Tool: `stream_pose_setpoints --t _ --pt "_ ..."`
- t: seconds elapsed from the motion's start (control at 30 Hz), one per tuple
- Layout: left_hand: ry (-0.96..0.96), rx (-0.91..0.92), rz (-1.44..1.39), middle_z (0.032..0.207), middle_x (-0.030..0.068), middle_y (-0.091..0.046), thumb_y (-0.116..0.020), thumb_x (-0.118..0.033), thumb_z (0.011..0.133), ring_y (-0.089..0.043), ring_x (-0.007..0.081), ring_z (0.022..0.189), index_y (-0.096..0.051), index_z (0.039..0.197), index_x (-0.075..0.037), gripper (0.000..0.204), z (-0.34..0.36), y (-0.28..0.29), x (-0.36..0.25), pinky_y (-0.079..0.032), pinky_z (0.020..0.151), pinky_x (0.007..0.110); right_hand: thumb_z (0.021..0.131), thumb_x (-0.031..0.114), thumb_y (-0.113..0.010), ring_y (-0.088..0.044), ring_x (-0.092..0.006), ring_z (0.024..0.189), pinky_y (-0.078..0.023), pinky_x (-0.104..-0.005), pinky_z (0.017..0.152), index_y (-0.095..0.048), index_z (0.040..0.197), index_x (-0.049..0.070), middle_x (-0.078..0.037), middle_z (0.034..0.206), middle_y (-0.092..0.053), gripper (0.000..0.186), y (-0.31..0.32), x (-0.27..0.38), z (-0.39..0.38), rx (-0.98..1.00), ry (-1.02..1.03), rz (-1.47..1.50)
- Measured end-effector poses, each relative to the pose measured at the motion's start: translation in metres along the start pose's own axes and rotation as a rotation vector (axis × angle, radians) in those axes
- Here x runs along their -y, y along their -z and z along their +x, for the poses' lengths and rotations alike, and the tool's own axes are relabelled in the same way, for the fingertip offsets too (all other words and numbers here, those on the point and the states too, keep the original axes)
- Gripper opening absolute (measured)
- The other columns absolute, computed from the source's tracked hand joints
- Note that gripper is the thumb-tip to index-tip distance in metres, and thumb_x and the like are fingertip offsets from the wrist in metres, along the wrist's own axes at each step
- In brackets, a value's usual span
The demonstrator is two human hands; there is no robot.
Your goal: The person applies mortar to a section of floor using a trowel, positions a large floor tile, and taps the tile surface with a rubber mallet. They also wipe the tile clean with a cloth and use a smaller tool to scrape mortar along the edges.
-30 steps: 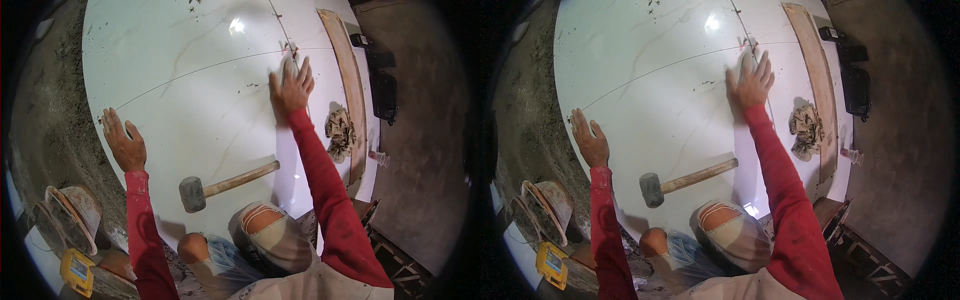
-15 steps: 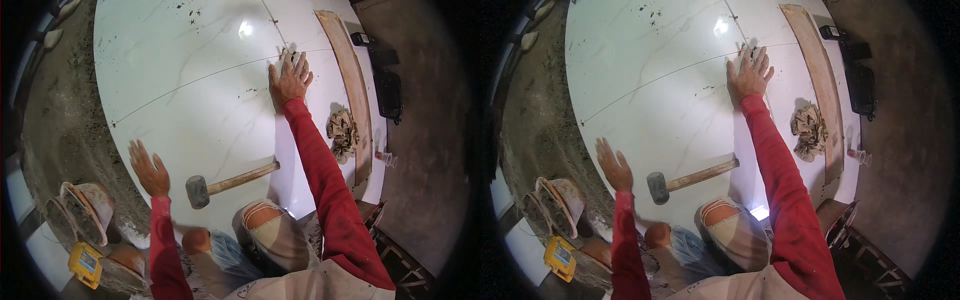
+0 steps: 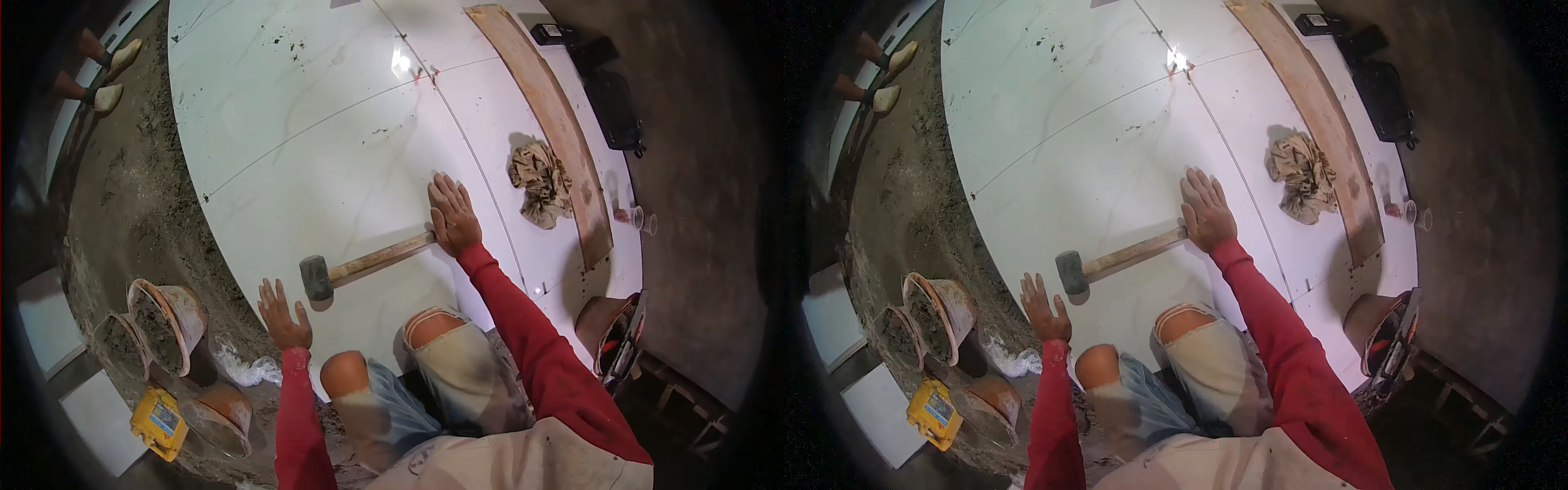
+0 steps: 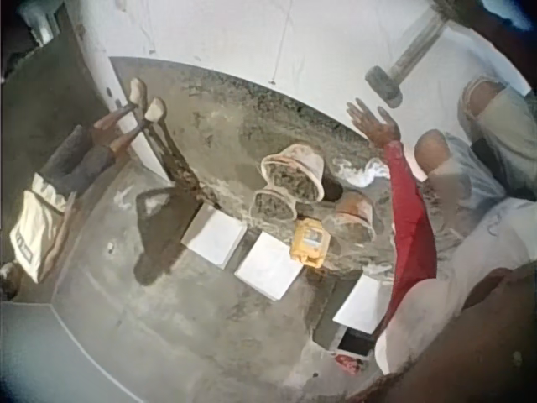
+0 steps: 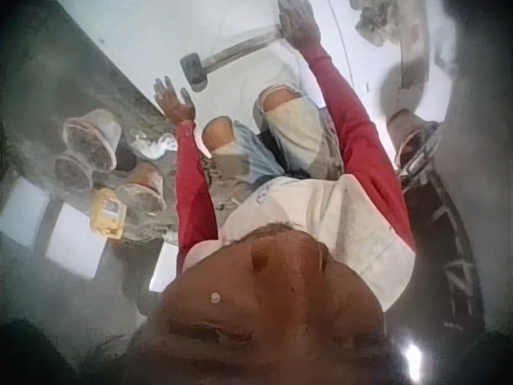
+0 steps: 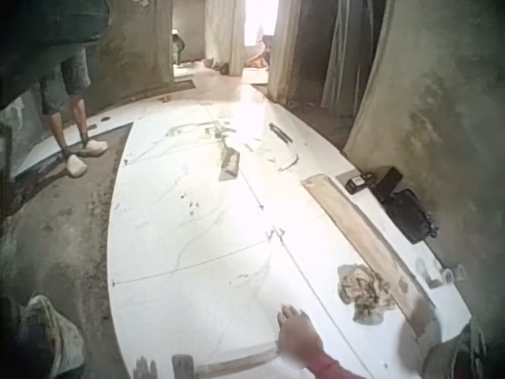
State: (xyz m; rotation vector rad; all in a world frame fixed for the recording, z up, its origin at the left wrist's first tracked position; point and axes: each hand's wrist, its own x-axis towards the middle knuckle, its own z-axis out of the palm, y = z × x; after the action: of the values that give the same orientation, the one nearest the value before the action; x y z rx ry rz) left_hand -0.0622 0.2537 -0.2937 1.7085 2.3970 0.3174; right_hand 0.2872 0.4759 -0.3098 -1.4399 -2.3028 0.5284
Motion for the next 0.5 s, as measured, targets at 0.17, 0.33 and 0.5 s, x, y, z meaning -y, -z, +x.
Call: stream_pose_setpoints --t 0.17,0.33,0.5 --pt "-0.001 -0.057 -0.020 0.163 0.0143 -0.029 -0.053 -0.020 0.094 -0.026 0.0339 0.151 -0.037 0.154 -0.015 0.063 -0.002 0.000 0.002 -0.018 0.122 0.053 0.092 0.031 -0.065 -0.035 -0.0336 0.145 -0.025 -0.0496 0.121 -0.054 0.135 0.007 -0.015 0.153 -0.043 0.051 0.000 0.004 -0.006 -0.046 0.163 -0.014" --pt "-0.033 -0.111 0.005 0.162 0.0127 -0.030 -0.051 -0.023 0.098 -0.027 0.0328 0.150 -0.039 0.154 -0.016 0.058 -0.005 -0.007 -0.001 -0.020 0.122 0.051 0.081 0.050 -0.076 -0.052 -0.0298 0.127 -0.039 -0.0464 0.110 -0.057 0.130 0.011 -0.010 0.135 -0.056 0.065 -0.005 0.017 -0.006 -0.047 0.499 0.034" --pt "-0.004 -0.155 0.056 0.162 0.0126 -0.030 -0.045 -0.025 0.102 -0.027 0.0327 0.150 -0.037 0.155 -0.017 0.054 -0.016 -0.010 0.001 -0.020 0.122 0.050 0.082 0.044 -0.075 -0.057 -0.0206 0.093 -0.047 -0.0376 0.079 -0.060 0.109 0.019 -0.001 0.098 -0.058 0.040 -0.034 0.064 -0.012 -0.139 0.598 -0.014"
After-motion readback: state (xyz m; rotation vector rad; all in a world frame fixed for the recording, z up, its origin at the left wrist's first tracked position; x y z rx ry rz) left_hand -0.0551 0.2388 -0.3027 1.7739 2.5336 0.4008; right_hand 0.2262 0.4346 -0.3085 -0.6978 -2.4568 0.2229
